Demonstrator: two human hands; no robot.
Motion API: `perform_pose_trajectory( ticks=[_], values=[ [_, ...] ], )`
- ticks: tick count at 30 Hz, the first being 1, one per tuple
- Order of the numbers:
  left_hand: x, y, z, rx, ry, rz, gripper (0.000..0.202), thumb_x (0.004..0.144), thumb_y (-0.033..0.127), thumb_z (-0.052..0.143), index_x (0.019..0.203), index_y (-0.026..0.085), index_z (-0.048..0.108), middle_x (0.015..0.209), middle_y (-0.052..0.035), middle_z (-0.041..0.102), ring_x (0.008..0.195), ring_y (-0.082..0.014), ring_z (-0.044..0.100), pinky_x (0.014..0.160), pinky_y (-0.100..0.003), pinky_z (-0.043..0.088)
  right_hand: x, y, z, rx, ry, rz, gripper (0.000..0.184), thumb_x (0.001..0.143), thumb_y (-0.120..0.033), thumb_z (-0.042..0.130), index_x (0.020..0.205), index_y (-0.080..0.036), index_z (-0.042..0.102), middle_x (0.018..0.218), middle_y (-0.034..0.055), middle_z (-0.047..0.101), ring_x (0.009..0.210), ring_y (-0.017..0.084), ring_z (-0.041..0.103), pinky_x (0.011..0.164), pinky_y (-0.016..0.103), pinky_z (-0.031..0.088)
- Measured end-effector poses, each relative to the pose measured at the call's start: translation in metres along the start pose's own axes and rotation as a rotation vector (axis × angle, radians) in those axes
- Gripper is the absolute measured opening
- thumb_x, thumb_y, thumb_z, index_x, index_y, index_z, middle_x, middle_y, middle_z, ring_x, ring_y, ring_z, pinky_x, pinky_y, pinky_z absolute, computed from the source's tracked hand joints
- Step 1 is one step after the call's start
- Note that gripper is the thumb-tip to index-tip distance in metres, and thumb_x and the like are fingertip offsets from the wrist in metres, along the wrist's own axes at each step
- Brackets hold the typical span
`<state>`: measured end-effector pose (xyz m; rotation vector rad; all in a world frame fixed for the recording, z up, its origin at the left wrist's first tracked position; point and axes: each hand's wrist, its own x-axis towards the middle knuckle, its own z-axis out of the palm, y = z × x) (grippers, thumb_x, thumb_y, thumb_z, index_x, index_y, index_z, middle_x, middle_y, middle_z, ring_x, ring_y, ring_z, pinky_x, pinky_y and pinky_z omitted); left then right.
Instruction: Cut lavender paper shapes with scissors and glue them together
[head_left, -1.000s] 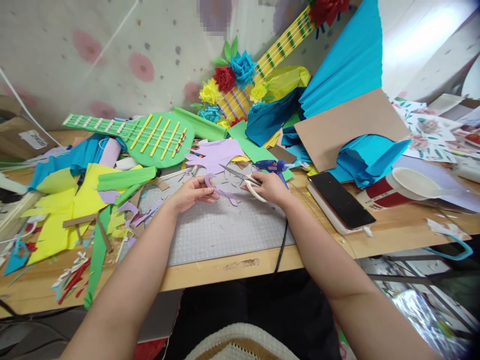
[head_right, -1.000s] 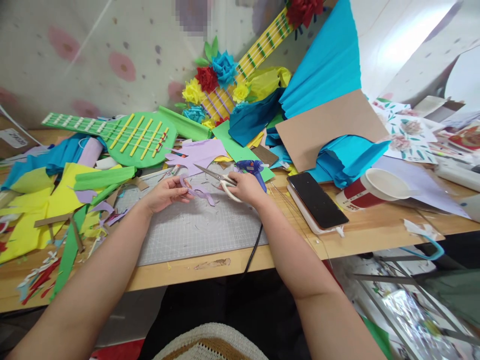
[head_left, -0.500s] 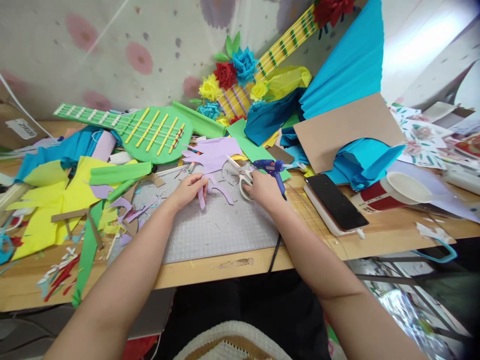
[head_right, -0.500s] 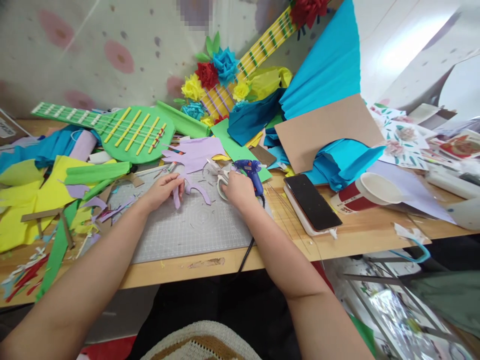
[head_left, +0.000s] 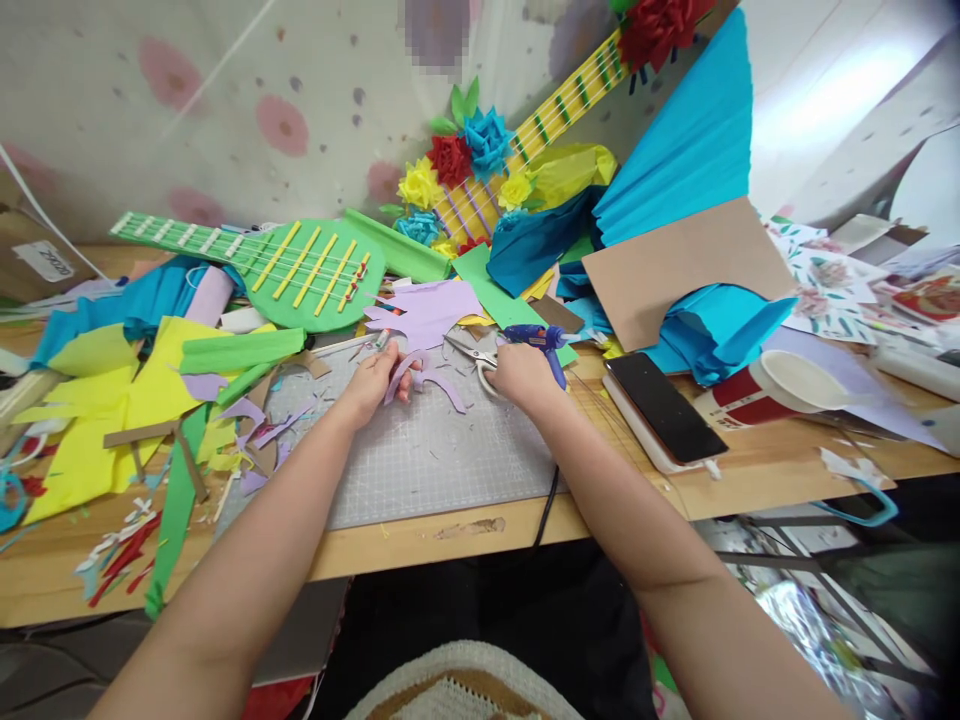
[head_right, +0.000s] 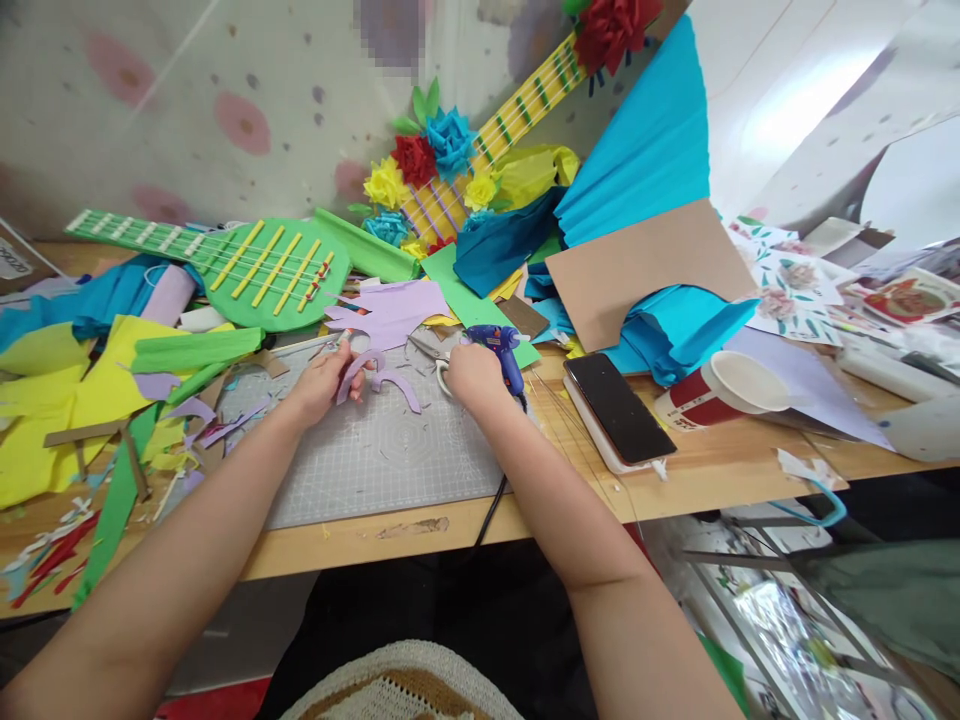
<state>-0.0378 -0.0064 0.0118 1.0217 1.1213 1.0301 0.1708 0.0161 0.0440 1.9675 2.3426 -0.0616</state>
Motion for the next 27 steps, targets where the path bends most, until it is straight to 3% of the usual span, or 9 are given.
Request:
perform_pose_trajectory(
  ticks=[6,10,13,16,21,27],
  values=[
    [-0.004,0.006,-0.006,-0.155,-0.078,-0.149,0.026,0.082,0.031,0.051,0.089,0.009,0.063,0.063,-0.0035,0.061,0.054,-0.0127,0.06,0.056,-0.028,0.054,0.0,0.006,-0.005,0.013,-0.025,0.033,0.04,0.074,-0.043,0.056,0.096,-0.01,0.063,0.092,0.0206,0.065,0.09,0.028,0.061,0.07,0.032,0.043],
    [-0.008,0.01,-0.004,-0.192,-0.101,-0.131,0.019,0.079,0.021,0.056,0.09,0.009,0.063,0.069,-0.0056,0.064,0.064,-0.0155,0.064,0.065,-0.03,0.055,-0.007,0.007,-0.003,0.097,0.064,0.052,0.03,0.077,-0.031,0.054,0.1,-0.013,0.06,0.097,0.0156,0.065,0.091,0.025,0.06,0.073,0.032,0.043],
    [-0.009,0.011,-0.005,-0.258,-0.102,-0.088,0.018,0.073,0.014,0.061,0.09,0.01,0.063,0.075,-0.0055,0.065,0.071,-0.0162,0.065,0.071,-0.031,0.054,-0.011,-0.001,0.0,0.238,0.222,-0.055,0.024,0.082,-0.019,0.043,0.098,-0.017,0.061,0.1,0.0093,0.065,0.095,0.02,0.058,0.077,0.029,0.041],
    [-0.008,0.012,-0.007,-0.303,-0.038,-0.045,0.022,0.068,0.008,0.065,0.089,0.012,0.062,0.07,-0.002,0.064,0.067,-0.0126,0.064,0.072,-0.031,0.054,-0.009,-0.015,0.005,0.337,0.171,-0.221,0.022,0.084,-0.022,0.043,0.097,-0.019,0.061,0.101,0.0059,0.065,0.093,0.018,0.058,0.078,0.028,0.041],
    [-0.001,0.004,-0.012,-0.241,0.043,0.031,0.028,0.062,0.012,0.072,0.088,0.013,0.063,0.067,0.0016,0.061,0.054,-0.0073,0.056,0.065,-0.027,0.054,-0.006,-0.031,0.013,0.249,0.088,-0.297,0.029,0.078,-0.037,0.054,0.097,-0.015,0.059,0.101,0.0119,0.062,0.094,0.023,0.056,0.075,0.03,0.041],
    [0.009,-0.008,-0.015,-0.08,0.147,0.109,0.037,0.058,0.026,0.075,0.092,0.014,0.063,0.075,-0.0002,0.063,0.058,-0.01,0.059,0.064,-0.026,0.051,-0.007,-0.04,0.015,0.284,0.054,-0.311,0.017,0.076,-0.026,0.052,0.088,-0.016,0.059,0.094,0.0099,0.063,0.085,0.02,0.057,0.07,0.028,0.04]
  ],
)
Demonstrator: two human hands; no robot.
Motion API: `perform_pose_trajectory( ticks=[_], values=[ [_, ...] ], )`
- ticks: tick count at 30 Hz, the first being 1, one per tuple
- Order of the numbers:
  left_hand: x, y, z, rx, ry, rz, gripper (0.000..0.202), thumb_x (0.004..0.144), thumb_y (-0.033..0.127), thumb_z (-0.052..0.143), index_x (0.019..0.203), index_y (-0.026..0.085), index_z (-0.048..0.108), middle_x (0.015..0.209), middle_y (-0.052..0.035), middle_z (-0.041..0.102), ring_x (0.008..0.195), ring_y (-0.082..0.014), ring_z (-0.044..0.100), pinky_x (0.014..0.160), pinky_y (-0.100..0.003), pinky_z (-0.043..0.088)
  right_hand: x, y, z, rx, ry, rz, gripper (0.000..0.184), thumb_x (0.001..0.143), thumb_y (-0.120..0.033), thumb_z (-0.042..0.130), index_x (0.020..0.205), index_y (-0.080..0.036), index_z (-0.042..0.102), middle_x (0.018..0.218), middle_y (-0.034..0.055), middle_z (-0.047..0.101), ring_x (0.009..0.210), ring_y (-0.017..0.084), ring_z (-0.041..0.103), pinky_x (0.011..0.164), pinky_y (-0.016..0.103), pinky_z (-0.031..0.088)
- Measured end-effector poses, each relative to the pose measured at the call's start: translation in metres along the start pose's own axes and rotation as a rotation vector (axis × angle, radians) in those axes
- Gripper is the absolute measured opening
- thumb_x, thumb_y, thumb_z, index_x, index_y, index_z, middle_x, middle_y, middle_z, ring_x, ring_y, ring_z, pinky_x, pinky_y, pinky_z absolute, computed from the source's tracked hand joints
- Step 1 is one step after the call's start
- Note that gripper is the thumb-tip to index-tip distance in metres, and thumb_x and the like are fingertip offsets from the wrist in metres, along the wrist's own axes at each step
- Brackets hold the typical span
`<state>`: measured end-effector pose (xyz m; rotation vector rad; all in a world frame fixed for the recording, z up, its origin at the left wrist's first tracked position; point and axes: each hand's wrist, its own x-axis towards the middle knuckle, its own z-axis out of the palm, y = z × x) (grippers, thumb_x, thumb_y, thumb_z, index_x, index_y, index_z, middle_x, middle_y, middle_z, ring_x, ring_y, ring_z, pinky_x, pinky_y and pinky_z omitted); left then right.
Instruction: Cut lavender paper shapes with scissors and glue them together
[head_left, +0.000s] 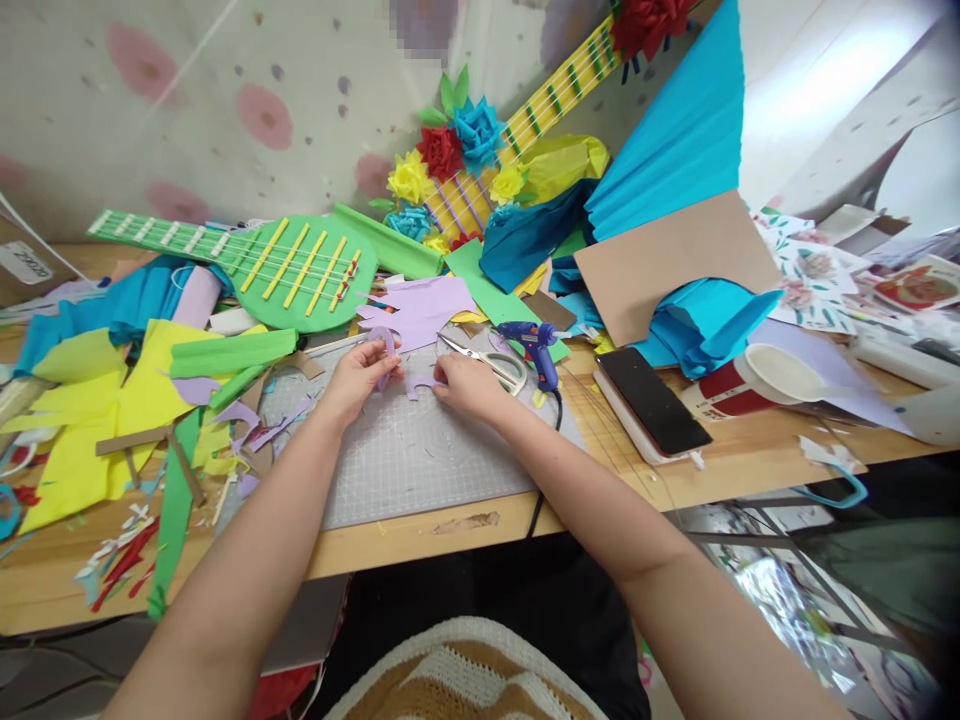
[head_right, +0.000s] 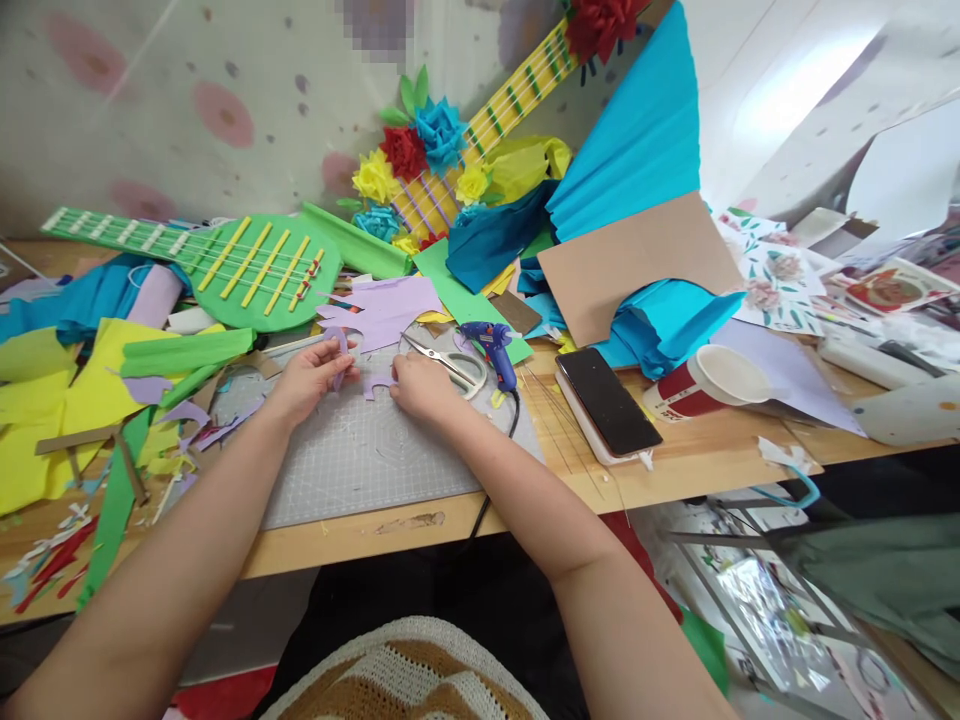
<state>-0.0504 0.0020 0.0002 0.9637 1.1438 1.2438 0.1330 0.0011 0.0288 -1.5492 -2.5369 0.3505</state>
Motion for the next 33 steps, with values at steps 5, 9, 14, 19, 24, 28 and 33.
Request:
perform_pose_trajectory(
  ticks=[5,9,14,19,24,28,33],
  values=[
    [-0.002,0.004,0.004,-0.012,0.014,-0.008,0.038,0.061,0.022,0.07,0.097,0.015,0.061,0.073,0.0011,0.063,0.068,-0.0119,0.063,0.076,-0.028,0.05,0.004,0.014,0.0,0.325,0.03,0.119,0.019,0.067,-0.018,0.058,0.085,-0.016,0.059,0.077,0.003,0.063,0.069,0.014,0.055,0.064,0.026,0.04],
    [-0.007,0.007,0.01,-0.016,-0.019,-0.07,0.035,0.064,0.02,0.067,0.097,0.013,0.062,0.078,-0.0029,0.066,0.075,-0.0145,0.065,0.082,-0.031,0.048,0.006,0.023,0.001,0.82,0.194,0.078,0.019,0.07,-0.023,0.056,0.088,-0.017,0.057,0.069,-0.0014,0.058,0.061,0.01,0.051,0.061,0.025,0.042],
    [-0.009,-0.005,0.024,0.089,-0.042,-0.018,0.041,0.06,0.027,0.071,0.097,0.012,0.064,0.091,-0.0098,0.069,0.087,-0.0229,0.065,0.084,-0.039,0.048,0.007,0.014,0.01,1.291,0.241,0.027,0.02,0.068,-0.036,0.058,0.075,-0.019,0.051,0.07,-0.0025,0.053,0.063,0.01,0.053,0.062,0.026,0.048],
    [-0.006,-0.02,0.034,0.249,-0.048,0.092,0.043,0.061,0.029,0.07,0.101,0.014,0.066,0.107,-0.0107,0.066,0.103,-0.0257,0.059,0.097,-0.042,0.04,0.007,0.01,0.022,1.13,0.251,0.119,0.015,0.068,-0.033,0.056,0.071,-0.019,0.051,0.071,-0.0018,0.052,0.061,0.01,0.05,0.06,0.027,0.047],
    [-0.009,-0.018,0.037,0.1,-0.183,0.054,0.052,0.063,0.032,0.067,0.113,0.018,0.06,0.132,-0.0082,0.049,0.123,-0.0225,0.043,0.105,-0.037,0.03,0.009,0.013,0.028,1.062,0.371,0.137,0.014,0.07,-0.031,0.055,0.076,-0.021,0.047,0.069,-0.0024,0.052,0.063,0.011,0.05,0.062,0.028,0.047],
    [-0.01,-0.015,0.04,-0.001,-0.242,-0.06,0.06,0.061,0.035,0.07,0.117,0.019,0.057,0.134,-0.0072,0.045,0.125,-0.0227,0.041,0.104,-0.035,0.031,0.009,0.013,0.026,1.152,0.374,0.187,0.024,0.066,-0.029,0.059,0.083,-0.021,0.045,0.07,-0.004,0.052,0.06,0.009,0.05,0.058,0.025,0.046],
    [-0.01,-0.018,0.039,0.017,-0.178,-0.082,0.055,0.063,0.031,0.069,0.116,0.019,0.059,0.128,-0.0077,0.053,0.118,-0.0234,0.048,0.099,-0.036,0.037,0.01,0.008,0.022,1.328,0.223,0.238,0.029,0.062,-0.029,0.062,0.081,-0.021,0.042,0.07,-0.0055,0.052,0.053,0.007,0.049,0.048,0.021,0.045]
  ],
)
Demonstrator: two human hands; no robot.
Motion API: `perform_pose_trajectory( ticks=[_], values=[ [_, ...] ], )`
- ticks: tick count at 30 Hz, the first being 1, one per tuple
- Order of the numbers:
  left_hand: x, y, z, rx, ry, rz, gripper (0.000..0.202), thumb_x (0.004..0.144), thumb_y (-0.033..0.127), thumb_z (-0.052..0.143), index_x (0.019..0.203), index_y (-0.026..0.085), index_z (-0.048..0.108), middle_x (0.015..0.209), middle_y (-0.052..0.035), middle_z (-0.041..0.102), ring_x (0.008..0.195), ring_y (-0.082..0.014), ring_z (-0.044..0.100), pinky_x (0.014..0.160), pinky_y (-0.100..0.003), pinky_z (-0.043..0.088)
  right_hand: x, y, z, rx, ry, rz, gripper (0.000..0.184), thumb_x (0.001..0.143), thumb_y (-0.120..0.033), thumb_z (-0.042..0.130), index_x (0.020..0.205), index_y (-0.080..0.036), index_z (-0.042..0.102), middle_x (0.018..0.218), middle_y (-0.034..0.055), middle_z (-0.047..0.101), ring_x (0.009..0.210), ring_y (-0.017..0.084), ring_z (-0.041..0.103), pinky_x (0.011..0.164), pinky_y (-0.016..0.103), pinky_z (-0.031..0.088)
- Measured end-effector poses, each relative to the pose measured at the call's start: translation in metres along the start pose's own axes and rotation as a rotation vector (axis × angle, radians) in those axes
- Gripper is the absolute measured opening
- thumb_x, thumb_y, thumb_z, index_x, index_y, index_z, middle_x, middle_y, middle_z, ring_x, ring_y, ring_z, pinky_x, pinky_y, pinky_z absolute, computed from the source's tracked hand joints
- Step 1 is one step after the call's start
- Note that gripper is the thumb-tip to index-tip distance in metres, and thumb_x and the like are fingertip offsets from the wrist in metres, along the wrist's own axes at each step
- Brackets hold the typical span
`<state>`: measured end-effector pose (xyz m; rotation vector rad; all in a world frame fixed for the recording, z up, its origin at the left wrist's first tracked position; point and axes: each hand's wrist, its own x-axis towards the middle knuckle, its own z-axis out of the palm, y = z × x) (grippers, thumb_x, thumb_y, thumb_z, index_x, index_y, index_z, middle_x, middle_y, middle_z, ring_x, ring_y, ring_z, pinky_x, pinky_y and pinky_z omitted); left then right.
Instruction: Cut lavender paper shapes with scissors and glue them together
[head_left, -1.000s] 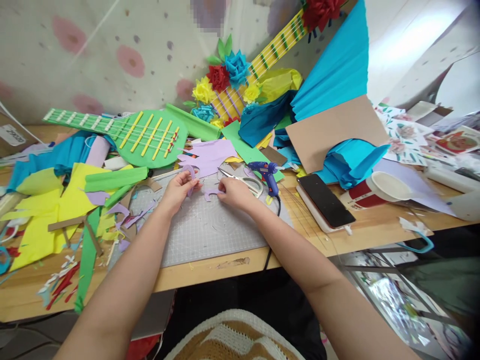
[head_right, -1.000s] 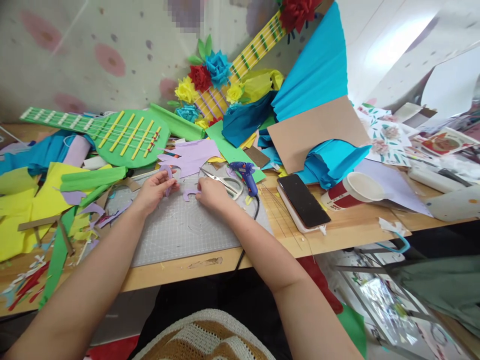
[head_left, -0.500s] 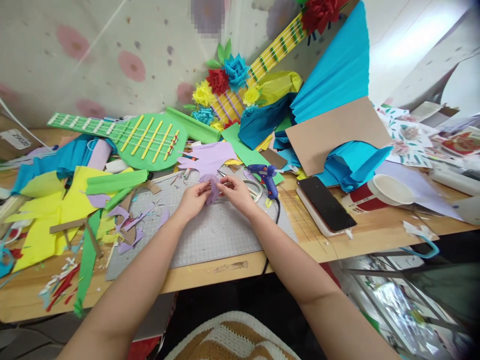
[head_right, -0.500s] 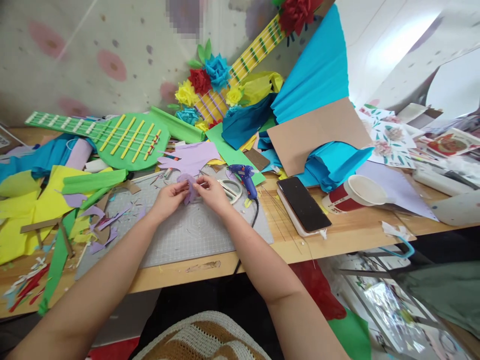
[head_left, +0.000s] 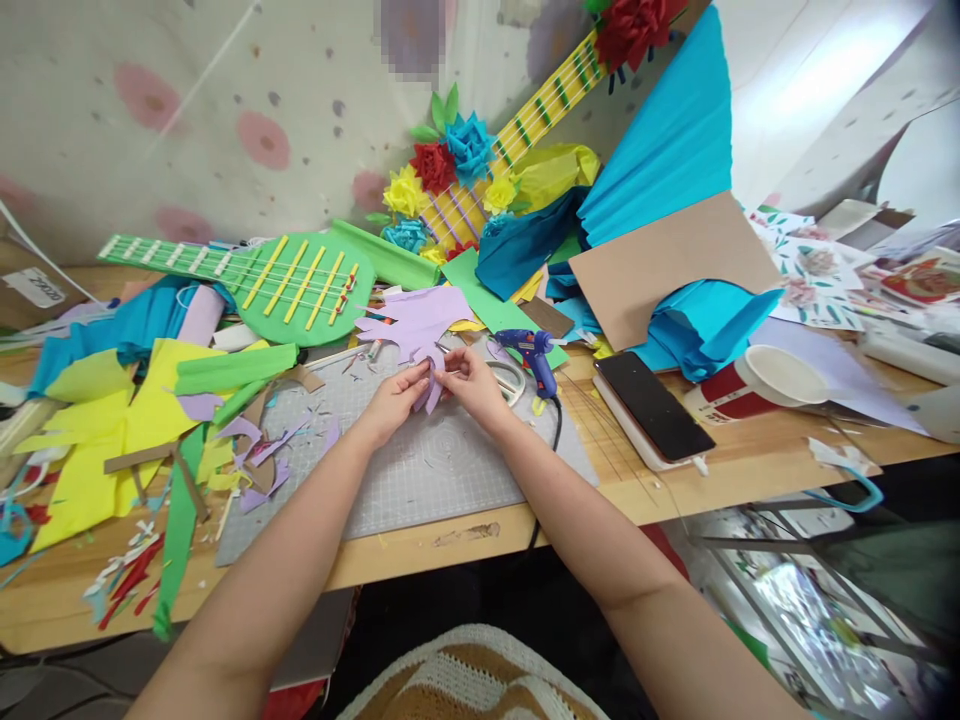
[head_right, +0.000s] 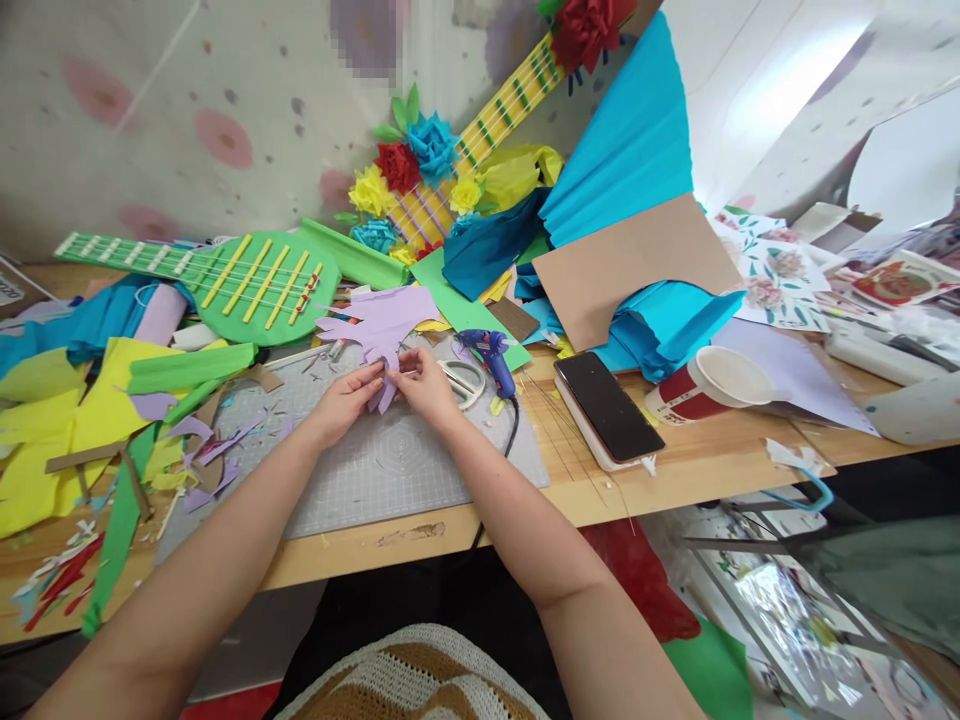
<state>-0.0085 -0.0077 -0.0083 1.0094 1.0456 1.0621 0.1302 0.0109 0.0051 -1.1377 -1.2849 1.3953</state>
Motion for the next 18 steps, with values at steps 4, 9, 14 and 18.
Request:
perform_pose_trajectory(
  ticks=[4,9,14,18],
  values=[
    [-0.002,0.001,0.001,-0.039,-0.018,-0.026,0.048,0.061,0.019,0.067,0.109,0.025,0.063,0.124,-0.0031,0.056,0.115,-0.0206,0.05,0.094,-0.032,0.041,0.0,0.0,0.0,0.007,-0.075,0.064,0.028,0.063,-0.029,0.063,0.083,-0.02,0.044,0.066,-0.0054,0.053,0.053,0.007,0.051,0.048,0.021,0.043],
    [-0.005,0.012,0.004,-0.176,0.061,-0.015,0.022,0.061,0.021,0.067,0.082,0.014,0.068,0.095,-0.0075,0.069,0.096,-0.0203,0.061,0.09,-0.034,0.045,-0.001,-0.001,-0.004,-0.149,-0.102,-0.085,0.016,0.07,-0.029,0.057,0.081,-0.018,0.051,0.074,-0.0018,0.058,0.064,0.009,0.053,0.059,0.022,0.045],
    [-0.007,0.019,-0.001,-0.165,0.096,0.092,0.037,0.059,0.024,0.074,0.093,0.016,0.064,0.091,-0.0038,0.068,0.085,-0.017,0.064,0.083,-0.035,0.05,-0.003,-0.001,-0.006,-0.336,-0.152,-0.219,0.019,0.077,-0.026,0.049,0.092,-0.018,0.057,0.085,0.0009,0.062,0.075,0.011,0.056,0.072,0.026,0.045],
    [-0.007,0.019,-0.006,-0.056,0.148,0.007,0.038,0.054,0.028,0.077,0.087,0.012,0.065,0.083,-0.0062,0.069,0.076,-0.0187,0.066,0.077,-0.036,0.052,-0.004,-0.002,-0.008,-0.538,-0.097,-0.268,0.023,0.079,-0.024,0.047,0.096,-0.017,0.06,0.092,0.0036,0.063,0.082,0.013,0.056,0.076,0.028,0.042]
  ],
)
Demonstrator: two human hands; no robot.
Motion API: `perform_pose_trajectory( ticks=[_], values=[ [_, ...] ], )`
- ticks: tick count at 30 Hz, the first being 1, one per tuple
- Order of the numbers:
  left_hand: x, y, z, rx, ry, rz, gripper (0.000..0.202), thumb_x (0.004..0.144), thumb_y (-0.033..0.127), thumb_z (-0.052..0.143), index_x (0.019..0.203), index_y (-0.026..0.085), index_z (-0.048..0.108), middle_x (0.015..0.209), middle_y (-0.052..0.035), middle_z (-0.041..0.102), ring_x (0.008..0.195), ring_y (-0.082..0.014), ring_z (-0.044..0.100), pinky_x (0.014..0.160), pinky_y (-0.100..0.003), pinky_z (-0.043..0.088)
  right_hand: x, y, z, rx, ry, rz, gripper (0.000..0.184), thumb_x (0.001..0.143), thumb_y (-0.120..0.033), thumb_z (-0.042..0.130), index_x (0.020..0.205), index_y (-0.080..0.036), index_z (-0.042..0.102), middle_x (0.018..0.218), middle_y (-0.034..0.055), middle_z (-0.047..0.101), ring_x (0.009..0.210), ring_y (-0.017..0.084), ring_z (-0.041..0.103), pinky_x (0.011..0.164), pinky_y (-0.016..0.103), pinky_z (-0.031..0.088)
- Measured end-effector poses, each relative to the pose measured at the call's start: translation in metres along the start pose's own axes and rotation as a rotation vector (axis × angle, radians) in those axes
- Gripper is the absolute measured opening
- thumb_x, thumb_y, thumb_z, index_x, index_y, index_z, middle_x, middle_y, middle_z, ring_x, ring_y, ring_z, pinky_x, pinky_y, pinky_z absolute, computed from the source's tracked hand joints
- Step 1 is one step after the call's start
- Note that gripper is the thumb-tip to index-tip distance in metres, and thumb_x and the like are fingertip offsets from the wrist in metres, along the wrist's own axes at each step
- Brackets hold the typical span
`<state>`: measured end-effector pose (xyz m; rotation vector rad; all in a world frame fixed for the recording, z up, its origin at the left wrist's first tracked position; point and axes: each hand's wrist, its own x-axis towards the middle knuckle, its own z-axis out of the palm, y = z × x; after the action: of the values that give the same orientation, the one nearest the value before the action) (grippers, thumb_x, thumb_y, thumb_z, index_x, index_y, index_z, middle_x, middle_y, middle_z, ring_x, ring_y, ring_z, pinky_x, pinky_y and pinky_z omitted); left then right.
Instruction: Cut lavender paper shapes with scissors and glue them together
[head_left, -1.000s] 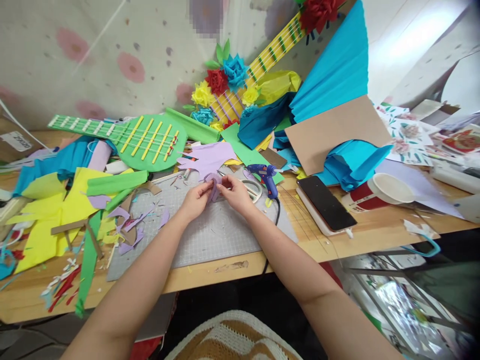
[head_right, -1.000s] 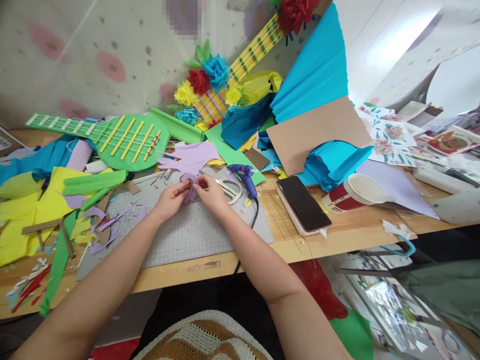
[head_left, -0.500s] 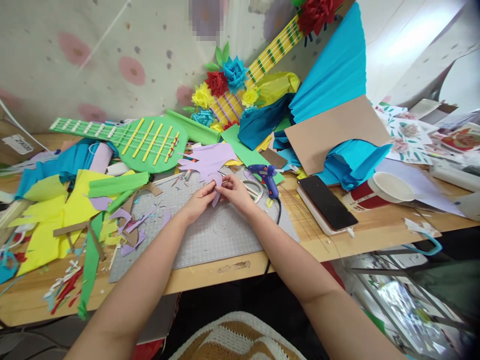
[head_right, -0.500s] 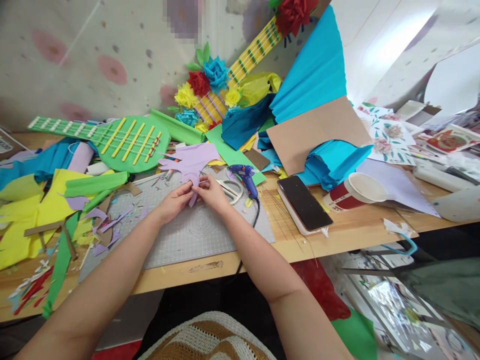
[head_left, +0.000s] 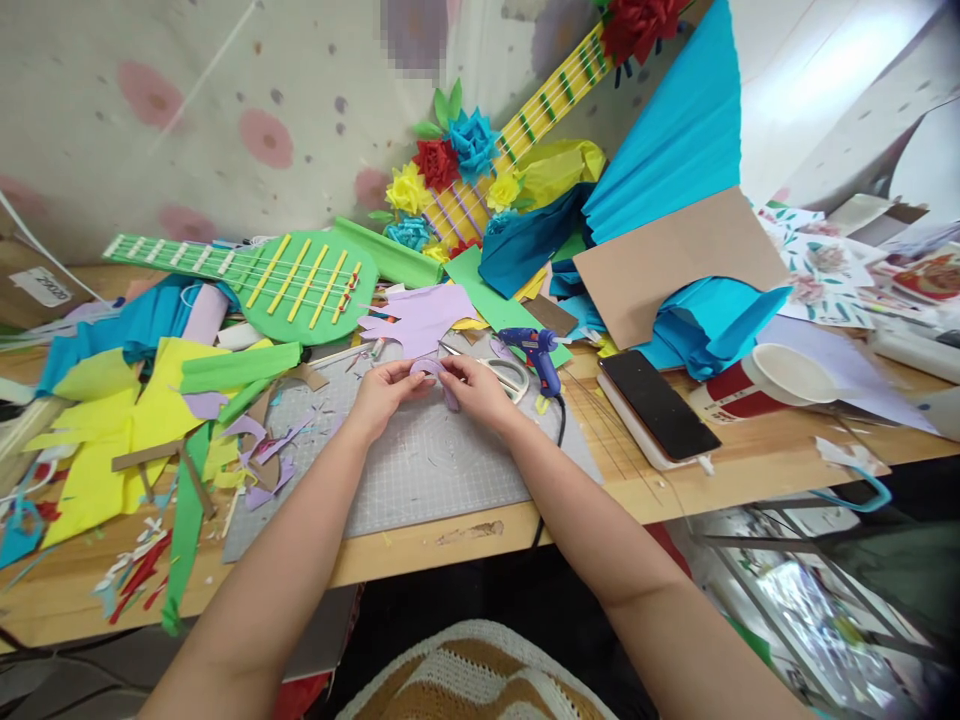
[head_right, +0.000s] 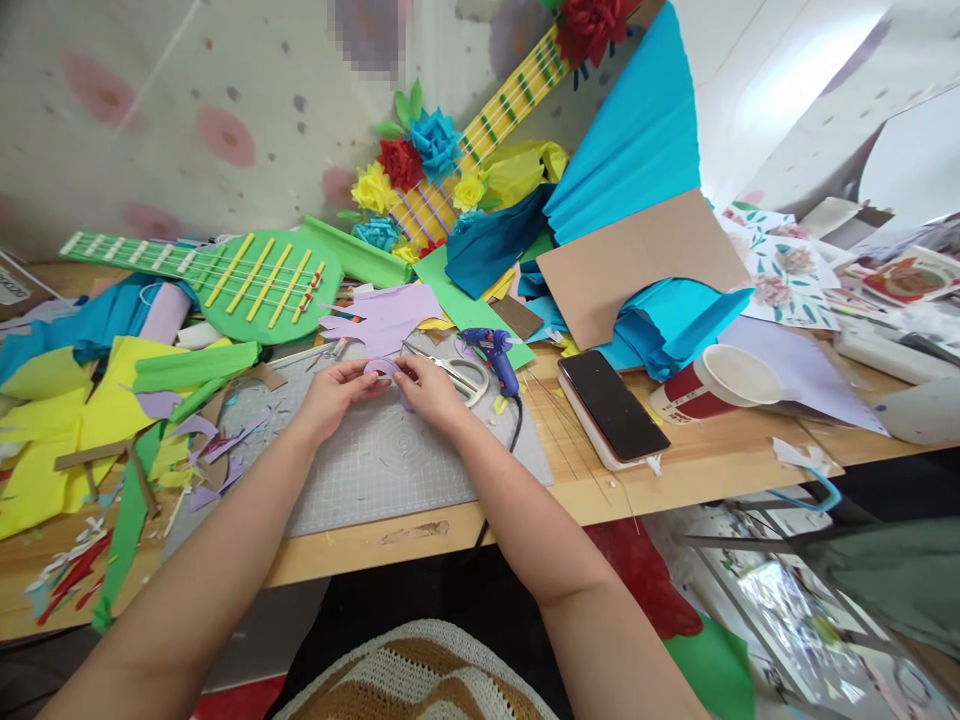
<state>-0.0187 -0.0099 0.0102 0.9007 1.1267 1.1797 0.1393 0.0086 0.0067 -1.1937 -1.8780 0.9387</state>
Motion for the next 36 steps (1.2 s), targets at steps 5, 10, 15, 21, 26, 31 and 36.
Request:
perform_pose_trajectory(
  ticks=[5,10,15,21,26,31,36],
  values=[
    [-0.002,0.001,0.002,0.054,0.062,-0.063,0.029,0.055,0.026,0.077,0.076,0.01,0.065,0.077,-0.008,0.07,0.075,-0.0198,0.067,0.076,-0.034,0.053,-0.001,0.0,0.0,-0.004,-0.027,-0.009,0.024,0.077,-0.024,0.051,0.097,-0.016,0.06,0.094,0.0045,0.064,0.078,0.013,0.055,0.072,0.026,0.043],
    [-0.004,0.006,0.001,0.039,-0.006,-0.115,0.029,0.067,0.036,0.069,0.08,0.01,0.064,0.084,-0.0122,0.07,0.078,-0.0206,0.067,0.072,-0.032,0.054,-0.001,0.003,0.0,0.025,0.016,0.038,0.021,0.077,-0.025,0.05,0.093,-0.016,0.06,0.085,0.0025,0.063,0.073,0.012,0.054,0.067,0.025,0.042],
    [-0.003,0.005,-0.003,0.074,-0.006,-0.126,0.036,0.069,0.044,0.065,0.079,0.009,0.063,0.08,-0.0134,0.07,0.076,-0.0222,0.068,0.067,-0.033,0.055,-0.001,0.004,-0.001,0.043,-0.017,0.056,0.019,0.075,-0.028,0.052,0.088,-0.016,0.061,0.074,-0.0001,0.06,0.068,0.012,0.052,0.064,0.024,0.041],
    [-0.002,0.002,-0.003,0.121,-0.007,-0.118,0.022,0.066,0.029,0.071,0.078,0.011,0.066,0.079,-0.0094,0.07,0.074,-0.0188,0.068,0.068,-0.03,0.056,0.0,0.002,-0.003,0.071,-0.037,0.09,0.021,0.073,-0.029,0.055,0.087,-0.015,0.06,0.075,0.0007,0.061,0.066,0.01,0.051,0.064,0.025,0.041],
    [-0.002,0.003,-0.004,0.092,-0.005,-0.126,0.019,0.07,0.026,0.068,0.079,0.009,0.066,0.082,-0.0112,0.07,0.074,-0.0186,0.068,0.071,-0.031,0.055,0.001,0.003,-0.004,0.16,-0.028,0.11,0.022,0.073,-0.032,0.056,0.085,-0.015,0.061,0.075,0.0011,0.063,0.065,0.01,0.053,0.063,0.024,0.042],
    [-0.002,0.002,-0.005,0.099,-0.008,-0.137,0.016,0.072,0.024,0.066,0.079,0.009,0.066,0.084,-0.0117,0.07,0.075,-0.0184,0.068,0.073,-0.031,0.055,0.001,0.008,-0.001,0.2,0.001,0.11,0.021,0.072,-0.036,0.056,0.079,-0.016,0.06,0.065,-0.001,0.06,0.059,0.01,0.053,0.057,0.023,0.042],
    [-0.002,0.003,-0.006,0.101,-0.011,-0.149,0.015,0.072,0.024,0.066,0.079,0.01,0.067,0.082,-0.011,0.07,0.073,-0.0178,0.068,0.07,-0.03,0.055,0.001,0.009,-0.001,0.194,0.01,0.087,0.021,0.071,-0.036,0.057,0.077,-0.017,0.06,0.063,-0.001,0.059,0.059,0.01,0.053,0.056,0.023,0.042]
  ],
)
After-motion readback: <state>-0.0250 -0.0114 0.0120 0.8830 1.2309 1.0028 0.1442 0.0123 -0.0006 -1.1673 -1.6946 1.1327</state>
